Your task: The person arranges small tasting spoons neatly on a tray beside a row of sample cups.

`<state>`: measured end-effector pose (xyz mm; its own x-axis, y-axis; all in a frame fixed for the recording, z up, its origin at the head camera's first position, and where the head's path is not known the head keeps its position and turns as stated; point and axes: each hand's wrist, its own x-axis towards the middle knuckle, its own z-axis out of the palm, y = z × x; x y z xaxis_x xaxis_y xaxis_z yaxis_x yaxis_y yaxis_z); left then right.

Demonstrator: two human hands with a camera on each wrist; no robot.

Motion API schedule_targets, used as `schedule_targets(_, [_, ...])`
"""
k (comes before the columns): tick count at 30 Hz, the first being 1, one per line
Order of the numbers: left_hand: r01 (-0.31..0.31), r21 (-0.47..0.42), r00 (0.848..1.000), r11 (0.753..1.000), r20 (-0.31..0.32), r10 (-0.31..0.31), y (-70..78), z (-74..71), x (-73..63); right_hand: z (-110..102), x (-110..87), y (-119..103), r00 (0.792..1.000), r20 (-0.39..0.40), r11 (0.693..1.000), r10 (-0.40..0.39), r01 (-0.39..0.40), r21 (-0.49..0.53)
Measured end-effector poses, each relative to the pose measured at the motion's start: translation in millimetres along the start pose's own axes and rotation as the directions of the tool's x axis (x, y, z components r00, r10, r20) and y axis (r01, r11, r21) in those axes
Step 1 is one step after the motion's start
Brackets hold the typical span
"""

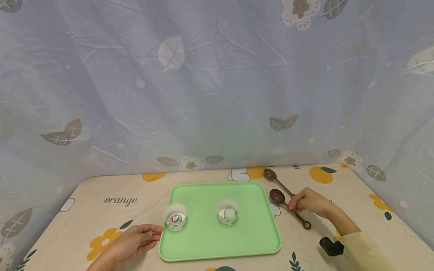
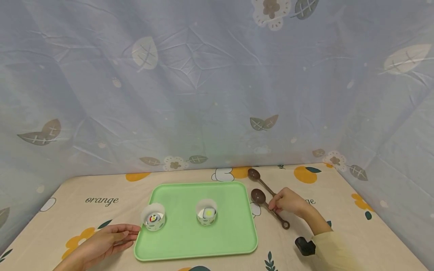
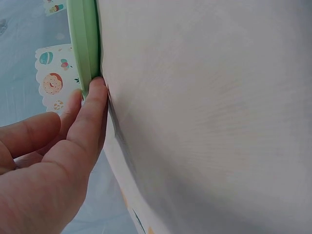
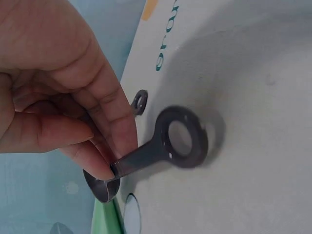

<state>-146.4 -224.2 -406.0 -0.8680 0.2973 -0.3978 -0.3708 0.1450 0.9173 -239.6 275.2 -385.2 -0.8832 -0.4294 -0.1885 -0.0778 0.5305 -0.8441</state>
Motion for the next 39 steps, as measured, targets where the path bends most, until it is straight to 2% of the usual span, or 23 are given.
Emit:
schedule_targets(10, [-0.001,-0.001,1.000,1.000,-0.002,0.001,0.6,0.1,-0.5,-5,-3.0,-7,1.000,0.029,0.995,-0.011,0.008,0.100])
schedule_targets(21, [-0.002,-0.005,1.000,1.000,0.006,0.002,-1.3,-0.4,0.1,2,-5.4,-23,0.999,0.054,0.964,-0.009,-0.005,0.265])
schedule_targets(29, [-0.002,-0.005,1.000,1.000,0.003,0.002,-0.6,0.0,0.3,12,-6.5,-31,0.998,0.060,0.942,-0.006,-0.015,0.336])
schedule_targets(39, [-0.005,-0.006,1.000,1.000,0.009,0.005,0.0,0.0,0.9,32,-3.2,-39,0.998,0.068,0.926,0.004,-0.029,0.376])
